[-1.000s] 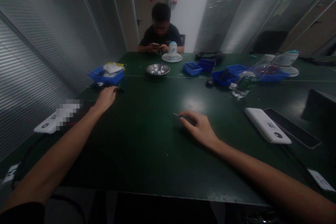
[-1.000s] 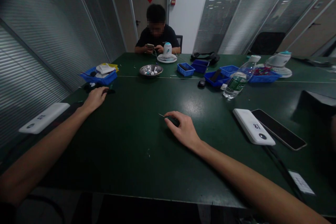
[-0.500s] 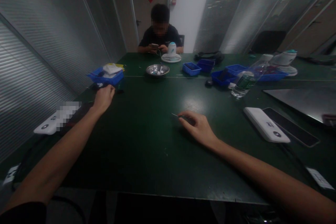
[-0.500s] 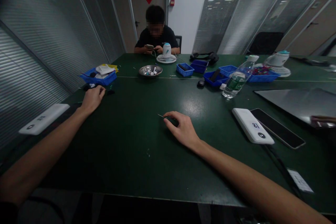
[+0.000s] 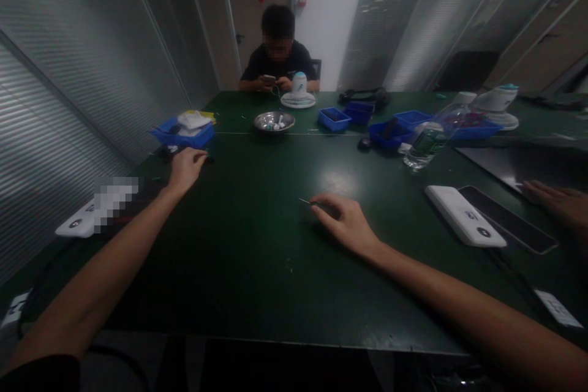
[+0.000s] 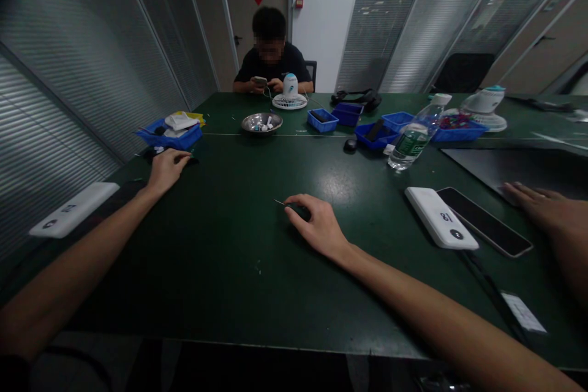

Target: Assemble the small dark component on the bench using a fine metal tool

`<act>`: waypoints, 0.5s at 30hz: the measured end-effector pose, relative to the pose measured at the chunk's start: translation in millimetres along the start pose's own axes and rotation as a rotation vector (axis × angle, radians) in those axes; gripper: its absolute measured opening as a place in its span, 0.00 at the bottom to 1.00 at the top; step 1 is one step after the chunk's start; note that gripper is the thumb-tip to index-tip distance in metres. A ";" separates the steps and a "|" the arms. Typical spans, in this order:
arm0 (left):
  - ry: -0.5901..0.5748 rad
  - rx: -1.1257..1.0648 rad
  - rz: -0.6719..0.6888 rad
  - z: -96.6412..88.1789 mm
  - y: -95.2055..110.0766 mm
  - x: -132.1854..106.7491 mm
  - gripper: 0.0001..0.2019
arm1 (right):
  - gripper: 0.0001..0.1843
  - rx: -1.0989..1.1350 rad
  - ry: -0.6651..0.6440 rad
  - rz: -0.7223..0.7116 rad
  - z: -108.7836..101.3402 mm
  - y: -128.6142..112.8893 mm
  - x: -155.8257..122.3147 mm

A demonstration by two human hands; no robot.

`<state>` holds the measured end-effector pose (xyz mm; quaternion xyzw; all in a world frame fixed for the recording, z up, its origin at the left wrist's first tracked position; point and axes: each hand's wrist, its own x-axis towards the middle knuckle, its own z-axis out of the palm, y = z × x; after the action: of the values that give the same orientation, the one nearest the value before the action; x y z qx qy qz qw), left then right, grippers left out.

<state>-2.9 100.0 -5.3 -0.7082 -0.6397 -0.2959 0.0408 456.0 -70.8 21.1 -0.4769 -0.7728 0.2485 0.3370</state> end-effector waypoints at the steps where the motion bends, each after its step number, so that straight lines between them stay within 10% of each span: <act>1: -0.002 0.005 0.004 0.7 -2.4 0.4 0.16 | 0.15 -0.002 -0.002 -0.002 0.2 0.5 0.1; 15: -0.138 0.215 0.157 -2.4 2.5 -6.9 0.20 | 0.15 -0.013 -0.005 -0.008 0.3 -0.4 0.6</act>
<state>-1.4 92.4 -5.8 -0.7664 -0.6115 -0.1720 0.0956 455.4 -70.4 21.4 -0.4753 -0.7772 0.2436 0.3328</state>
